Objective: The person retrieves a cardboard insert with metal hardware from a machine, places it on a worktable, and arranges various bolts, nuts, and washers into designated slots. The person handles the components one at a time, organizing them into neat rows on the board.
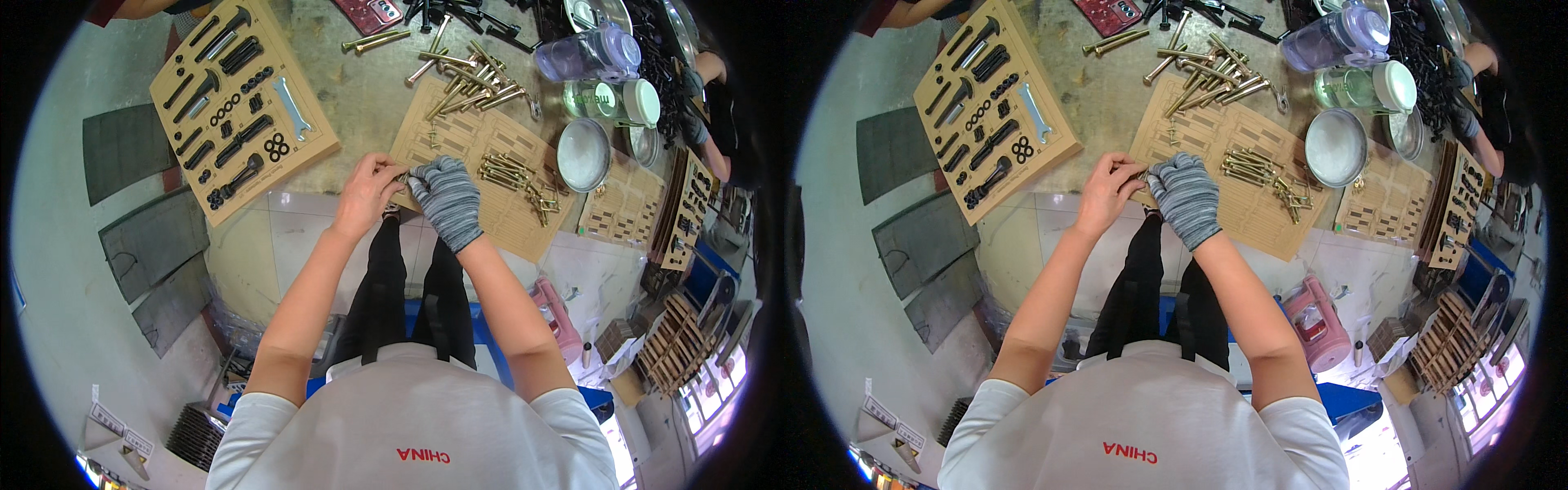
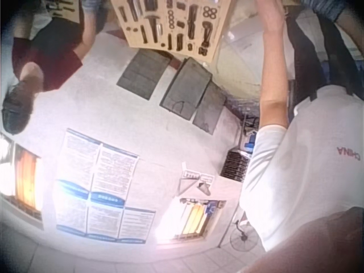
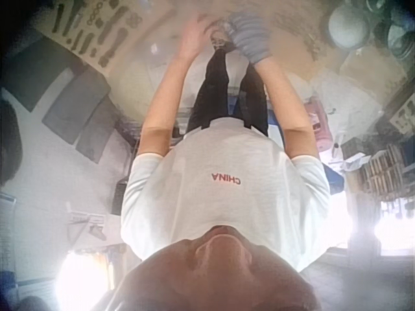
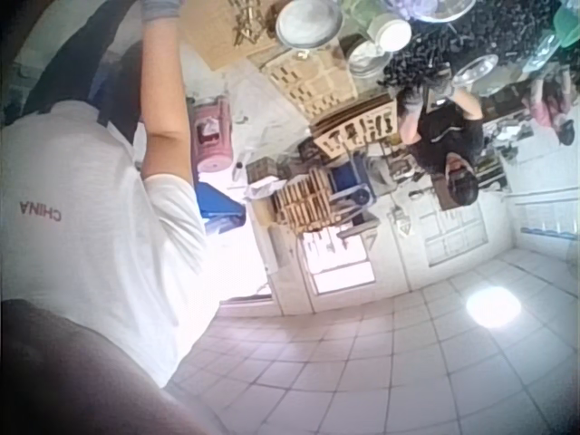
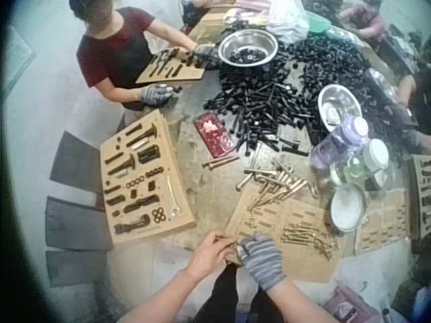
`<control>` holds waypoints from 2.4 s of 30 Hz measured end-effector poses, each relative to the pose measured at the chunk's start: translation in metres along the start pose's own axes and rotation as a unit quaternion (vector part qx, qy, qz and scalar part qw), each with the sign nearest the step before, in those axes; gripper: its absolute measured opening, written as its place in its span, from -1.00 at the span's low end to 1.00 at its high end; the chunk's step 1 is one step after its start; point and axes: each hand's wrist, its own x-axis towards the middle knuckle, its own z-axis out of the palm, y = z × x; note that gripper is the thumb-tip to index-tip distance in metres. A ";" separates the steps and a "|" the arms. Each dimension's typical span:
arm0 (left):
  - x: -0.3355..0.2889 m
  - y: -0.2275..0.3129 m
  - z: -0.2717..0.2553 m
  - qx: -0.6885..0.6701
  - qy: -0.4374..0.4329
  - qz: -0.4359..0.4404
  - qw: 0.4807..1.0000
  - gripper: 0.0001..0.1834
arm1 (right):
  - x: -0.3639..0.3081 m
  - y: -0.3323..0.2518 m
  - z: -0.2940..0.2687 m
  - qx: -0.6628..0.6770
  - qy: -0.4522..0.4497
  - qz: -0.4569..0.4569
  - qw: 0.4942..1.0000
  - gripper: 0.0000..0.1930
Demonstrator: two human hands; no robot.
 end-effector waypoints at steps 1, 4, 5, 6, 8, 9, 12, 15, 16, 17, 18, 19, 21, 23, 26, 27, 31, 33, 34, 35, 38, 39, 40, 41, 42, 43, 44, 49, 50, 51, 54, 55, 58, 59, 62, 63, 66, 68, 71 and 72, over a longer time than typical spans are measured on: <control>0.001 0.001 -0.001 -0.003 -0.003 -0.005 1.000 -0.68 | -0.001 -0.001 0.000 -0.002 0.001 0.001 1.000 -0.81; 0.002 0.003 -0.004 -0.001 -0.010 -0.007 1.000 -0.67 | -0.002 -0.003 0.001 0.002 0.006 0.003 1.000 -0.81; 0.003 0.004 -0.004 0.001 -0.014 -0.003 1.000 -0.67 | -0.003 -0.003 0.001 0.006 0.009 0.004 1.000 -0.81; 0.003 0.005 -0.005 0.001 -0.016 -0.003 1.000 -0.67 | -0.003 -0.003 0.002 0.010 0.012 0.007 1.000 -0.81; 0.004 0.006 -0.006 0.005 -0.020 -0.003 1.000 -0.67 | -0.004 -0.001 0.003 0.009 0.020 0.004 1.000 -0.80; 0.004 0.007 -0.006 0.010 -0.021 -0.003 1.000 -0.67 | -0.005 0.000 0.004 0.009 0.024 0.002 1.000 -0.80; 0.005 0.008 -0.007 0.020 -0.023 0.002 1.000 -0.67 | -0.004 0.003 0.006 -0.015 0.027 -0.014 0.999 -0.80; 0.006 0.007 -0.008 0.028 -0.026 0.018 0.999 -0.67 | -0.004 0.004 0.008 -0.020 0.037 -0.040 0.998 -0.80; 0.006 0.007 -0.008 0.029 -0.023 0.022 0.999 -0.67 | -0.004 0.005 0.009 -0.017 0.031 -0.035 0.999 -0.80; 0.006 0.007 -0.008 0.033 -0.030 0.022 0.999 -0.67 | -0.004 0.005 0.009 -0.014 0.031 -0.035 0.999 -0.80; 0.006 0.006 -0.008 0.034 -0.032 0.020 0.999 -0.67 | -0.004 0.005 0.009 -0.012 0.031 -0.035 0.999 -0.80; 0.006 0.005 -0.008 0.033 -0.034 0.016 0.999 -0.68 | -0.004 0.005 0.009 -0.006 0.034 -0.033 0.999 -0.80; 0.006 0.004 -0.007 0.041 -0.039 0.024 0.998 -0.66 | -0.005 0.005 0.010 0.007 0.044 -0.036 0.998 -0.79; 0.006 0.002 -0.007 0.044 -0.044 0.027 0.998 -0.65 | -0.004 0.005 0.010 0.004 0.041 -0.029 0.999 -0.79; 0.006 0.001 -0.006 0.044 -0.049 0.028 0.997 -0.64 | -0.004 0.006 0.011 0.002 0.047 -0.047 0.998 -0.79; 0.006 0.001 -0.007 0.044 -0.050 0.028 0.997 -0.63 | -0.005 0.006 0.011 0.002 0.050 -0.056 0.997 -0.78; 0.008 0.010 -0.011 0.037 -0.045 0.019 0.998 -0.67 | -0.005 0.007 0.004 0.019 0.055 -0.032 0.998 -0.78; 0.016 0.016 -0.013 0.011 0.001 -0.008 1.000 -0.70 | -0.001 0.008 -0.004 0.035 0.088 0.005 0.995 -0.78; 0.019 0.021 -0.013 -0.006 0.023 -0.032 0.999 -0.71 | 0.003 0.010 -0.007 0.040 0.108 0.021 0.993 -0.77; 0.027 0.024 -0.011 0.018 0.029 -0.011 0.999 -0.73 | 0.009 0.013 -0.011 0.042 0.113 0.045 0.992 -0.76; 0.069 0.025 0.002 0.073 0.019 0.057 0.996 -0.78 | 0.030 0.017 -0.015 -0.019 0.077 0.074 0.994 -0.73; 0.080 0.025 0.007 0.085 -0.006 0.099 0.991 -0.79 | 0.035 0.018 -0.014 -0.038 0.054 0.078 0.995 -0.72; 0.087 0.025 0.010 0.098 -0.031 0.140 0.985 -0.80 | 0.037 0.019 -0.013 -0.053 0.048 0.067 0.995 -0.72; 0.091 0.024 0.011 0.114 -0.028 0.159 0.980 -0.82 | 0.037 0.020 -0.012 -0.060 0.041 0.065 0.995 -0.73; 0.094 0.022 0.011 0.113 -0.039 0.150 0.982 -0.82 | 0.036 0.022 -0.011 -0.058 0.042 0.064 0.995 -0.74; 0.096 0.020 0.010 0.109 -0.043 0.151 0.981 -0.82 | 0.033 0.023 -0.010 -0.054 0.057 0.054 0.995 -0.75; 0.097 0.019 0.010 0.110 -0.054 0.138 0.983 -0.82 | 0.030 0.025 -0.009 -0.050 0.072 0.043 0.995 -0.75; 0.088 0.018 0.010 0.095 -0.027 0.119 0.988 -0.87 | 0.008 0.024 -0.014 0.046 0.153 -0.001 0.987 -0.84; 0.087 0.018 0.011 0.082 -0.013 0.112 0.990 -0.88 | 0.002 0.019 -0.013 0.058 0.137 -0.001 0.989 -0.85; 0.086 0.019 0.011 0.059 -0.015 0.090 0.994 -0.88 | -0.006 0.012 -0.011 0.073 0.129 -0.006 0.989 -0.85; 0.085 0.020 0.009 -0.011 -0.001 0.036 0.999 -0.87 | -0.026 -0.009 0.003 0.079 0.089 -0.028 0.992 -0.86; 0.083 0.020 0.006 -0.033 0.012 0.017 0.999 -0.87 | -0.030 -0.014 0.009 0.064 0.075 -0.037 0.994 -0.86; 0.069 0.018 -0.008 -0.026 0.056 -0.025 0.998 -0.86 | -0.033 -0.017 0.025 0.040 0.062 -0.059 0.996 -0.86; 0.060 0.016 -0.014 -0.015 0.080 -0.025 0.996 -0.86 | -0.033 -0.017 0.029 0.026 0.045 -0.045 0.998 -0.86; 0.027 0.010 -0.030 0.026 0.063 -0.029 0.997 -0.87 | -0.029 -0.014 0.036 0.004 0.056 -0.074 0.996 -0.86; 0.017 0.007 -0.032 0.030 0.037 -0.027 0.998 -0.87 | -0.028 -0.014 0.037 -0.007 0.081 -0.102 0.991 -0.87; -0.004 -0.001 -0.030 0.041 -0.001 0.002 0.999 -0.88 | -0.028 -0.016 0.037 0.002 0.054 -0.054 0.997 -0.88; -0.008 -0.003 -0.024 0.046 -0.011 0.016 0.999 -0.90 | -0.028 -0.016 0.037 0.004 0.072 -0.057 0.996 -0.89; -0.007 -0.005 -0.018 0.063 -0.004 0.048 0.997 -0.89 | -0.029 -0.016 0.037 -0.021 0.070 -0.079 0.994 -0.90; -0.006 -0.005 -0.017 0.072 -0.010 0.042 0.996 -0.88 | -0.030 -0.016 0.036 -0.035 0.075 -0.095 0.992 -0.89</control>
